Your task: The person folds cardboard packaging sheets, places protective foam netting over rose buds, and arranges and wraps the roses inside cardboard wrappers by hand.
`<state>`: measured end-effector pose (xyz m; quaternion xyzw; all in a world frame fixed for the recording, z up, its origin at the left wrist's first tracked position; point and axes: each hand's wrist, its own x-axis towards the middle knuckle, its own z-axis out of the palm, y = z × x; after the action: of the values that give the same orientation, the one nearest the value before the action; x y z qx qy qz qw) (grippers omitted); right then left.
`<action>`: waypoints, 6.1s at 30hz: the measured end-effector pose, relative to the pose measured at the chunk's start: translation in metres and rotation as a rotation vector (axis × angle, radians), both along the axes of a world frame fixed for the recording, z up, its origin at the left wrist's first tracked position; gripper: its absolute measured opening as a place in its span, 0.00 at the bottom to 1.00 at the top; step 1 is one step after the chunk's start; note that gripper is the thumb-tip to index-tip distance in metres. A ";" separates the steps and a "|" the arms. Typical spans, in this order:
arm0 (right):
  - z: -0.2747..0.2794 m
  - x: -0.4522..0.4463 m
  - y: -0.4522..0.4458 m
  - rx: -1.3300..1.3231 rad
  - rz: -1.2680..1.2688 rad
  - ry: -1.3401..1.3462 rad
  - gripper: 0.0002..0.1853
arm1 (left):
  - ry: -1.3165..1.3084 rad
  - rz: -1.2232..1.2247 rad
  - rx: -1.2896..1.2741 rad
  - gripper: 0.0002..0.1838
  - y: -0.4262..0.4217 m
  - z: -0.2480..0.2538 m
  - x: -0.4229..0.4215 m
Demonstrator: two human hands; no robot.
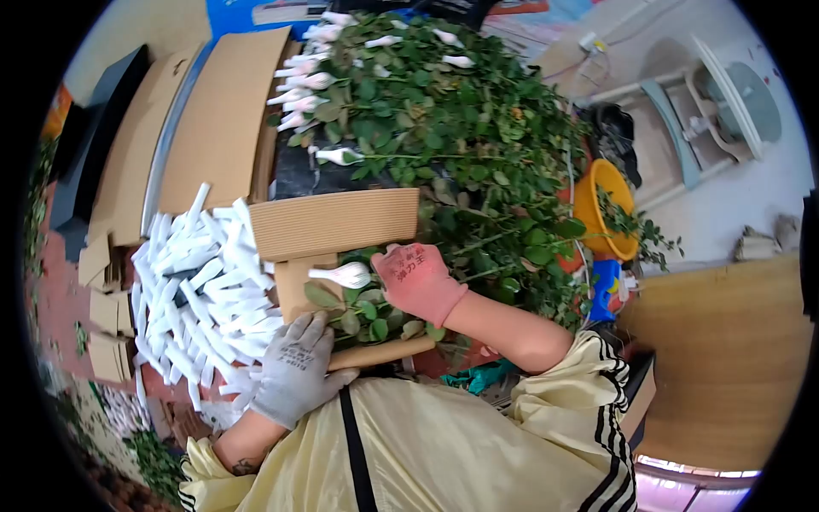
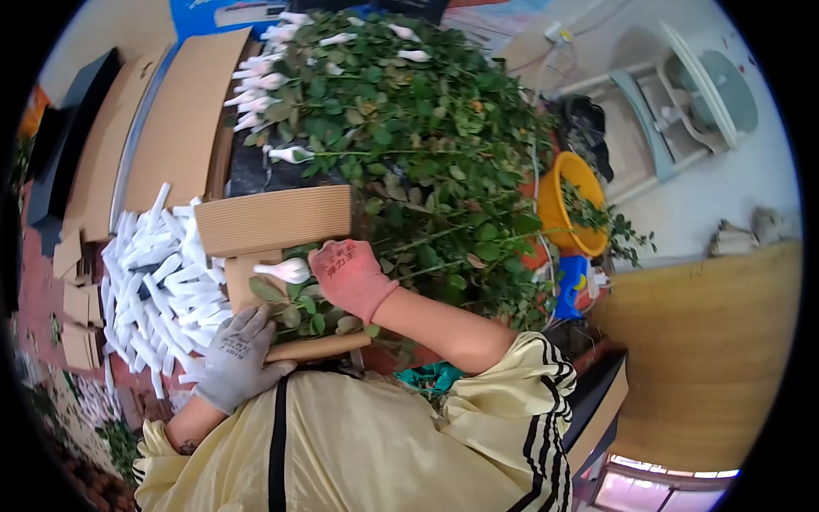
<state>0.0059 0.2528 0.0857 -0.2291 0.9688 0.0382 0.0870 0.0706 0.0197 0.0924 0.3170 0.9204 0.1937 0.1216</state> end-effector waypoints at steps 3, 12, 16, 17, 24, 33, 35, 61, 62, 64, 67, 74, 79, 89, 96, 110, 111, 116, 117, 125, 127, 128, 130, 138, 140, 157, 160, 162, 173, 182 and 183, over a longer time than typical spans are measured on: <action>0.014 0.011 0.015 -0.095 -0.023 0.065 0.12 | -0.008 0.002 -0.035 0.35 0.001 0.000 0.001; 0.010 0.014 -0.018 -0.104 -0.060 -0.043 0.14 | -0.012 -0.015 -0.045 0.35 -0.004 0.001 0.004; -0.026 0.005 -0.018 -0.141 -0.092 0.104 0.13 | -0.011 -0.035 -0.020 0.34 -0.003 0.001 0.003; -0.023 0.010 -0.013 -0.123 -0.108 0.115 0.13 | -0.001 -0.053 -0.002 0.34 -0.002 0.001 0.002; 0.062 0.023 0.023 -0.632 -0.430 0.180 0.18 | 0.010 -0.033 -0.039 0.34 -0.003 -0.006 0.004; 0.141 0.019 0.116 -0.962 -0.798 0.566 0.18 | 0.064 -0.048 -0.057 0.33 -0.003 -0.005 0.004; 0.167 0.018 0.175 -1.042 -0.903 0.681 0.21 | 0.014 -0.042 -0.060 0.33 -0.002 0.000 0.003; 0.249 -0.063 0.284 -0.985 -0.490 1.253 0.13 | -0.055 -0.024 -0.071 0.34 -0.002 0.002 0.004; 0.273 -0.053 0.300 -0.955 -0.545 1.438 0.10 | -0.048 -0.014 -0.056 0.34 -0.003 0.000 0.004; 0.292 -0.031 0.319 -1.041 -0.431 1.652 0.09 | -0.039 -0.006 -0.029 0.34 -0.004 -0.002 0.004; 0.273 -0.007 0.381 -0.893 -0.727 1.390 0.10 | -0.043 -0.007 -0.011 0.34 -0.005 -0.003 0.004; 0.321 0.087 0.343 -1.449 -0.109 1.310 0.12 | -0.029 -0.014 -0.048 0.35 -0.002 0.000 0.004; 0.335 0.092 0.268 -0.754 -0.088 1.643 0.10 | -0.024 -0.008 0.016 0.33 -0.003 0.004 0.003; 0.147 0.033 -0.015 0.107 0.133 0.352 0.18 | -0.037 -0.019 -0.124 0.35 -0.006 -0.003 0.006; -0.040 0.011 -0.018 0.012 0.301 0.150 0.21 | 0.085 0.062 -0.065 0.35 -0.008 -0.004 0.011; -0.089 0.016 -0.028 0.808 0.733 0.911 0.21 | -0.068 0.102 -0.040 0.33 -0.009 -0.003 0.009; -0.092 0.016 -0.027 0.848 0.789 0.938 0.21 | -0.051 0.100 -0.026 0.33 -0.009 -0.003 0.010; -0.054 0.021 -0.031 -0.094 0.287 0.056 0.22 | -0.105 0.098 0.065 0.33 -0.021 -0.003 0.009; -0.056 0.022 -0.029 -0.110 0.280 0.038 0.21 | -0.110 0.084 0.064 0.33 -0.025 -0.002 0.008; -0.041 0.015 -0.038 0.048 0.273 -0.089 0.24 | -0.154 0.061 0.250 0.25 -0.045 -0.008 -0.021; -0.040 0.018 -0.039 0.097 0.280 -0.121 0.24 | 0.092 0.352 0.246 0.18 -0.051 -0.026 -0.039; -0.040 0.017 -0.041 0.069 0.269 -0.113 0.24 | 0.096 0.363 0.243 0.18 -0.053 -0.038 -0.043; -0.039 0.014 -0.043 0.016 0.250 -0.098 0.22 | 0.089 0.219 0.093 0.14 -0.055 -0.059 -0.048; -0.059 0.015 -0.034 -0.123 0.261 0.016 0.21 | 0.255 0.149 -0.064 0.08 -0.097 -0.080 -0.064; -0.051 0.014 -0.038 -0.095 0.230 -0.046 0.21 | 0.083 0.414 0.012 0.09 -0.134 -0.068 -0.070; -0.035 0.011 -0.049 -0.091 0.106 -0.213 0.25 | 0.074 0.455 0.373 0.14 -0.092 -0.050 -0.036; -0.036 0.007 -0.052 -0.105 0.090 -0.226 0.28 | -0.017 0.533 0.503 0.15 -0.097 -0.074 -0.021; -0.045 0.008 -0.046 -0.120 0.182 -0.148 0.27 | -0.118 0.576 0.691 0.15 -0.098 -0.087 -0.013; -0.043 0.004 -0.057 -0.168 0.202 -0.173 0.24 | -0.022 0.511 0.681 0.09 -0.080 -0.106 -0.028; -0.045 0.014 -0.024 -0.110 0.142 -0.224 0.29 | -0.117 0.457 0.679 0.06 -0.046 -0.096 -0.047; -0.045 0.013 -0.024 -0.109 0.139 -0.224 0.29 | -0.117 0.430 0.689 0.04 -0.047 -0.097 -0.048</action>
<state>0.0192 0.2284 0.0408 -0.3027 0.9354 -0.0346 0.1793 0.0227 -0.0269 -0.0047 0.1279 0.8384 0.5295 0.0172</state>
